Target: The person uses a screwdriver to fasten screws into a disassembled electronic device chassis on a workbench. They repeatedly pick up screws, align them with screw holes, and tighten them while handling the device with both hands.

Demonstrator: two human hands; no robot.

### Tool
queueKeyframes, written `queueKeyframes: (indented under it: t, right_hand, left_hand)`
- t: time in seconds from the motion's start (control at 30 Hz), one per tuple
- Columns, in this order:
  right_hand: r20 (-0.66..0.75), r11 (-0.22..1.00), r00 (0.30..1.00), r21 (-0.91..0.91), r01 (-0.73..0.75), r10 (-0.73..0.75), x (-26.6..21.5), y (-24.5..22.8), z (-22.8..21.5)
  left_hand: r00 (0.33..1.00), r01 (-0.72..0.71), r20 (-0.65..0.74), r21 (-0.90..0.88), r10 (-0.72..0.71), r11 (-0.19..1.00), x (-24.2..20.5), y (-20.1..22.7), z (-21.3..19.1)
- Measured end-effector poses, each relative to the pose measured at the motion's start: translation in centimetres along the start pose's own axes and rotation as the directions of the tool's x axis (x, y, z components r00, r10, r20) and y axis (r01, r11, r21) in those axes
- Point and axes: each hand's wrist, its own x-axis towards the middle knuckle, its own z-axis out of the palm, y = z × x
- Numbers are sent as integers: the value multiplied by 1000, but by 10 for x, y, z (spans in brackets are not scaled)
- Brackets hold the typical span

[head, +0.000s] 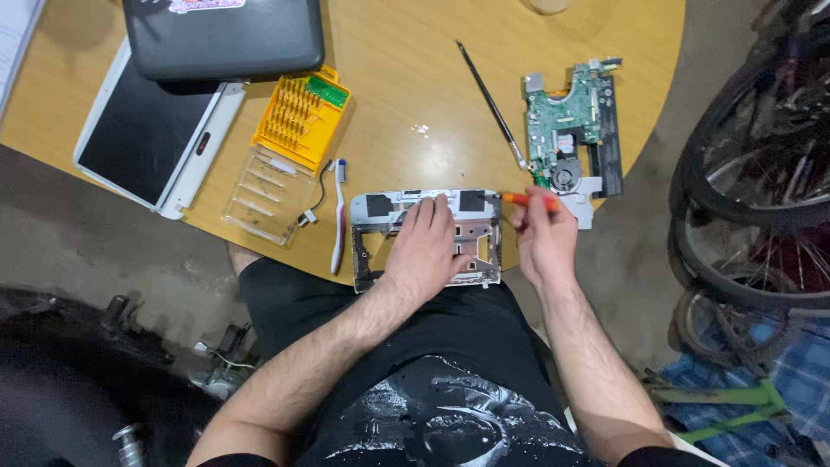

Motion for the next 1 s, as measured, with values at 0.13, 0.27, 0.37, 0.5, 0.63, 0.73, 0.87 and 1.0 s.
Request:
queueKeyframes:
  t: [0.13,0.27,0.37,0.5,0.63,0.73,0.87,1.0]
  right_hand:
    - [23,992,997,99,-72,70,48,13,29]
    - [61,996,998,-94,-10,16,87,26,70]
    - [163,984,985,-158,85,-59,108,40,86]
    - [268,972,952,-137,188,-147,115,48,103]
    - [241,968,962,-179,174,-128,116,49,108]
    - [240,964,961,-193,185,-137,115,48,109]
    - [274,963,952,-190,192,-136,117,50,108]
    - [273,983,957,-122,138,-101,111,39,107]
  left_hand:
    - [999,5,47,31,-7,999,8,3,-18]
    - [998,18,66,58,-22,998,12,5,-21]
    - [995,26,100,47,-31,999,14,6,-18]
    - [990,31,133,29,-34,999,18,5,-15]
    - [996,24,80,21,-25,999,18,4,-9]
    - [997,20,74,33,-22,999,16,4,-9]
    - [998,14,63,40,-16,999,16,3,-8]
    - [997,24,71,29,-26,999,15,3,-12]
